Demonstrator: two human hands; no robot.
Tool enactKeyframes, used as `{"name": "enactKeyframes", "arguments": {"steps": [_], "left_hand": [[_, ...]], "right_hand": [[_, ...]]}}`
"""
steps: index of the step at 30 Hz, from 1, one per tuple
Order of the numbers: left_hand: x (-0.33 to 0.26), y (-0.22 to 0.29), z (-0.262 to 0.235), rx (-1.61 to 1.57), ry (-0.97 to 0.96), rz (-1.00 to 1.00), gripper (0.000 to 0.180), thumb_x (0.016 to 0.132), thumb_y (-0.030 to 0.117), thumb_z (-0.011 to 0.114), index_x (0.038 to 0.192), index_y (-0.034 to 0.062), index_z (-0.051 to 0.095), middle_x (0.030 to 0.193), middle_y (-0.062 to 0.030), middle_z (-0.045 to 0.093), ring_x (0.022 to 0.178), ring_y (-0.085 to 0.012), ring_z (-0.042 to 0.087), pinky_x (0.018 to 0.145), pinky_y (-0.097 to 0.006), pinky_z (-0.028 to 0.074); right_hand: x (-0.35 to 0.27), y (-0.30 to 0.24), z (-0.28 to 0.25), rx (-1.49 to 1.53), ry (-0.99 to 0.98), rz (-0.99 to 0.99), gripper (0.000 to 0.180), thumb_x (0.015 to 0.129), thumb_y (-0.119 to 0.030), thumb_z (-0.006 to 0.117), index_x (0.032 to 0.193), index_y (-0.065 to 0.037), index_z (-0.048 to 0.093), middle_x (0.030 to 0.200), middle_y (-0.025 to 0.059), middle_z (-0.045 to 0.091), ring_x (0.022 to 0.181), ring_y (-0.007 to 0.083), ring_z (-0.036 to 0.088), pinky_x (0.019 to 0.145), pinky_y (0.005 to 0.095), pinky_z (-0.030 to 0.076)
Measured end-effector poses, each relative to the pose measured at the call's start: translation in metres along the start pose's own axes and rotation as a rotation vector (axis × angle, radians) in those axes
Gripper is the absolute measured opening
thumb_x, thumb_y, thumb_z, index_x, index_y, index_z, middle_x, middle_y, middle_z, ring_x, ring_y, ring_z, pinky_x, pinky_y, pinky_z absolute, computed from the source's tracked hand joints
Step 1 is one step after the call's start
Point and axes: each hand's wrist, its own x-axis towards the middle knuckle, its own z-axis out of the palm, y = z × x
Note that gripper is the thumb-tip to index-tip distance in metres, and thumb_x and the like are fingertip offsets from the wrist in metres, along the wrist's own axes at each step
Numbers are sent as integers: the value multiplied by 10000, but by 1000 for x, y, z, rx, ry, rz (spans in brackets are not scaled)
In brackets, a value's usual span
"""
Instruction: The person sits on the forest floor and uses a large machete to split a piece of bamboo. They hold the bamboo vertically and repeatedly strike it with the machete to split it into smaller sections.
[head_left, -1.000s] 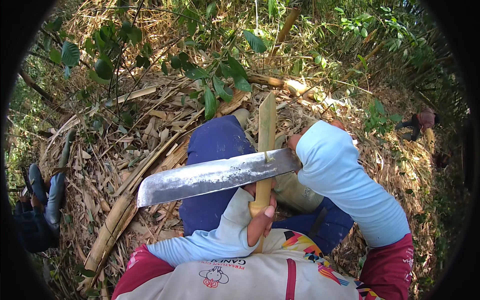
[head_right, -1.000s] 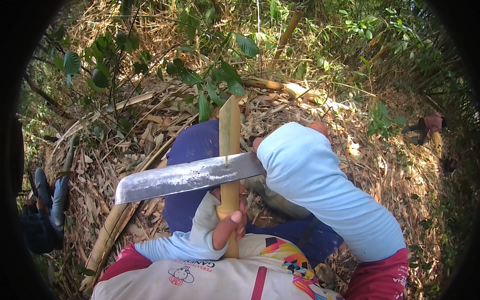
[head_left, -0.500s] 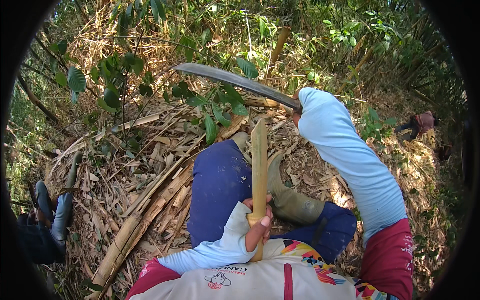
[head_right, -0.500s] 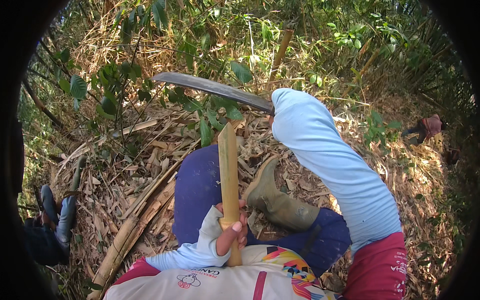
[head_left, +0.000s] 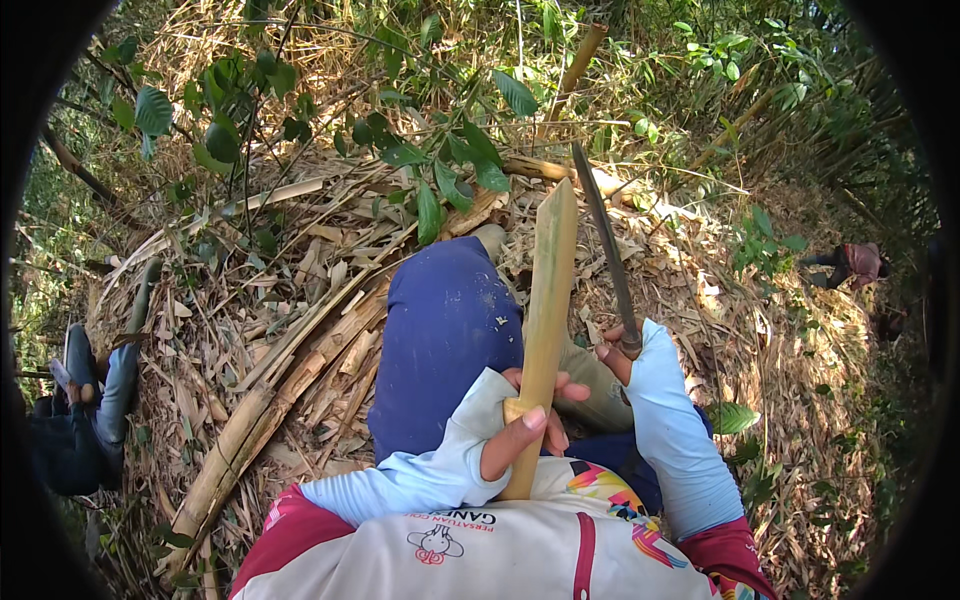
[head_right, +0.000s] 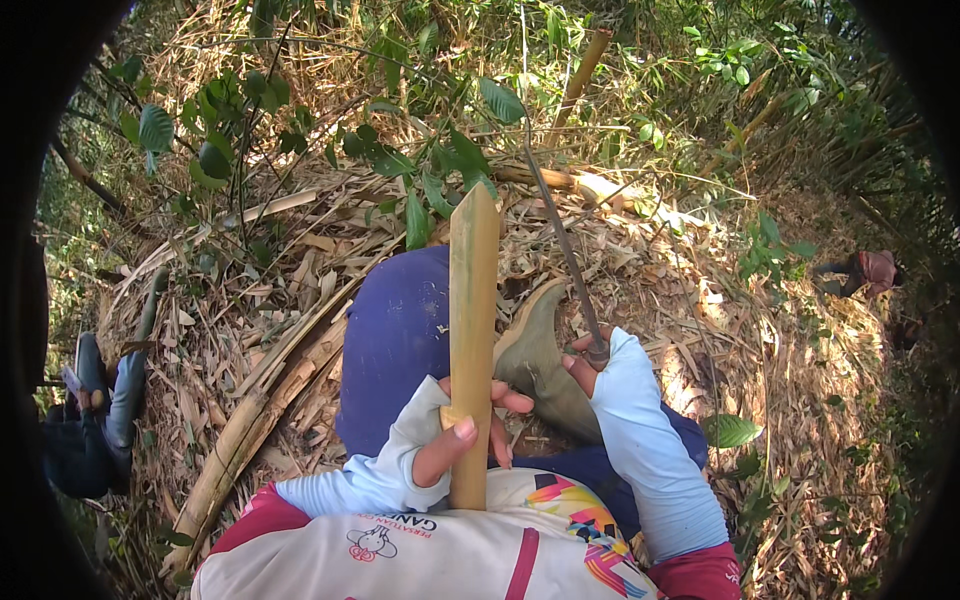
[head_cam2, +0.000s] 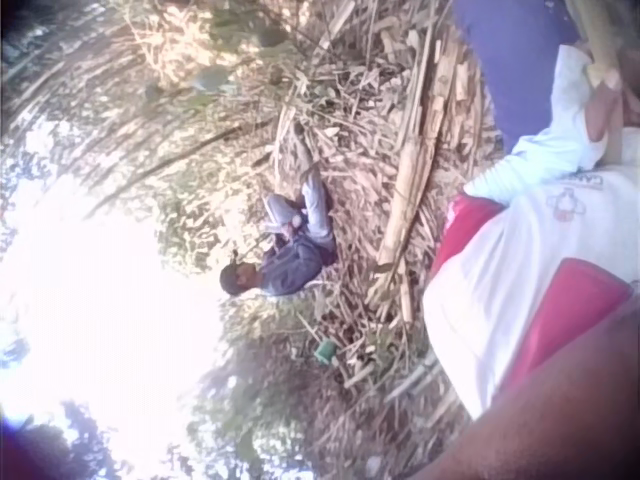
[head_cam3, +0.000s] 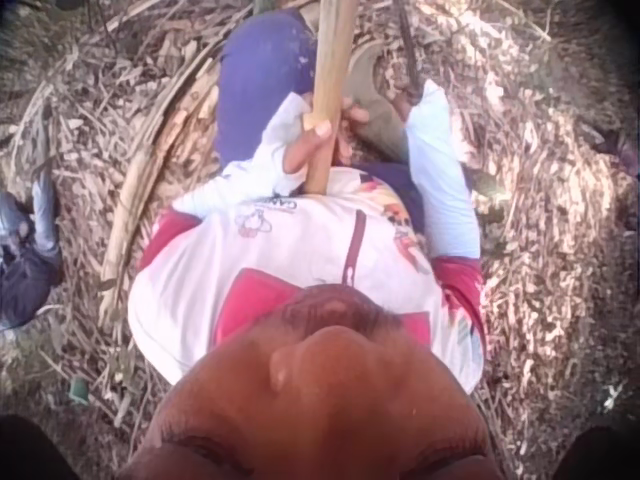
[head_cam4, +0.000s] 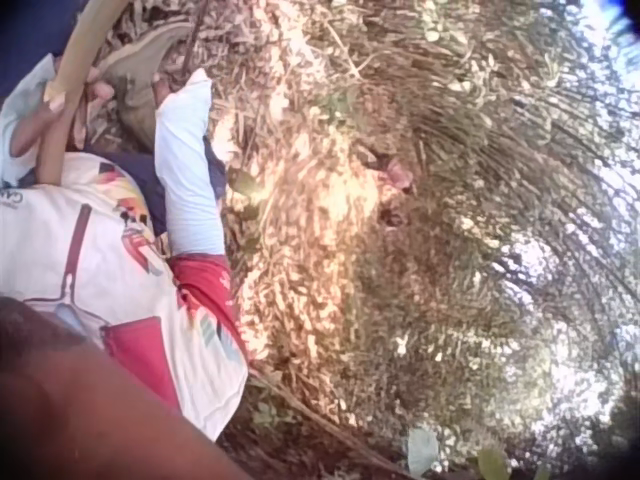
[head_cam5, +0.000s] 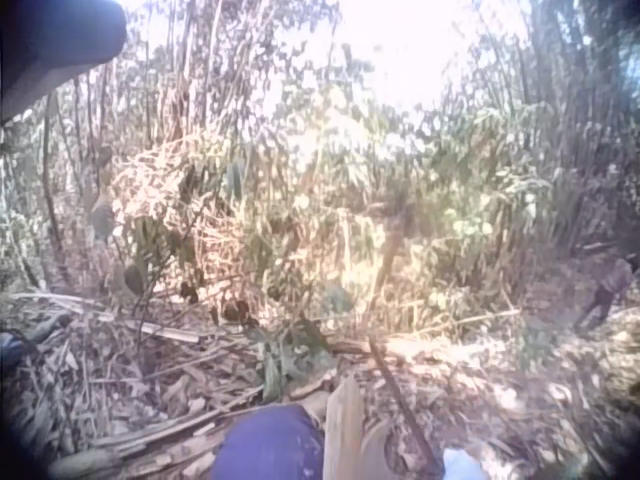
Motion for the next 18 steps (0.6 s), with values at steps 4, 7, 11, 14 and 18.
{"name": "enactKeyframes", "arguments": {"steps": [4, 7, 11, 14, 18], "left_hand": [[5, 3, 3, 7, -7, -36, 466, 980, 252, 499, 1296, -74, 397, 1258, -207, 547, 811, -166, 602, 775, -318, 526], [7, 0, 5, -26, 10, -42, 468, 975, 257, 507, 1287, -76, 400, 1256, -205, 547, 805, -164, 602, 765, -312, 534], [8, 0, 10, -35, 26, -57, 486, 968, 271, 523, 1283, -74, 392, 1205, -186, 560, 796, -162, 600, 724, -311, 544], [7, 1, 12, -33, 56, -75, 506, 959, 288, 539, 1289, -63, 384, 1125, -158, 569, 768, -155, 587, 670, -304, 536], [8, -7, 7, -64, 45, -65, 507, 950, 307, 555, 1297, -22, 387, 1046, -129, 566, 726, -143, 566, 611, -292, 515]], "right_hand": [[-17, -24, -18, 88, 118, -87, 220, 793, -120, 762, 925, -39, 606, 772, 23, 632, 696, 75, 570, 663, 244, 464], [-30, -60, -28, 53, 171, -170, 202, 805, -96, 751, 927, -36, 602, 768, 15, 630, 673, 65, 571, 626, 222, 455], [-37, -80, -36, -162, 189, -340, 208, 811, -78, 730, 976, -20, 618, 751, 63, 642, 658, 114, 609, 612, 267, 486], [-40, -94, -38, -428, 171, -449, 263, 787, -94, 736, 1023, -29, 638, 769, 98, 651, 650, 180, 634, 613, 309, 508], [-35, -87, -37, -584, 110, -544, 342, 734, -137, 753, 1059, -86, 658, 778, 122, 653, 685, 272, 650, 658, 343, 517]]}}
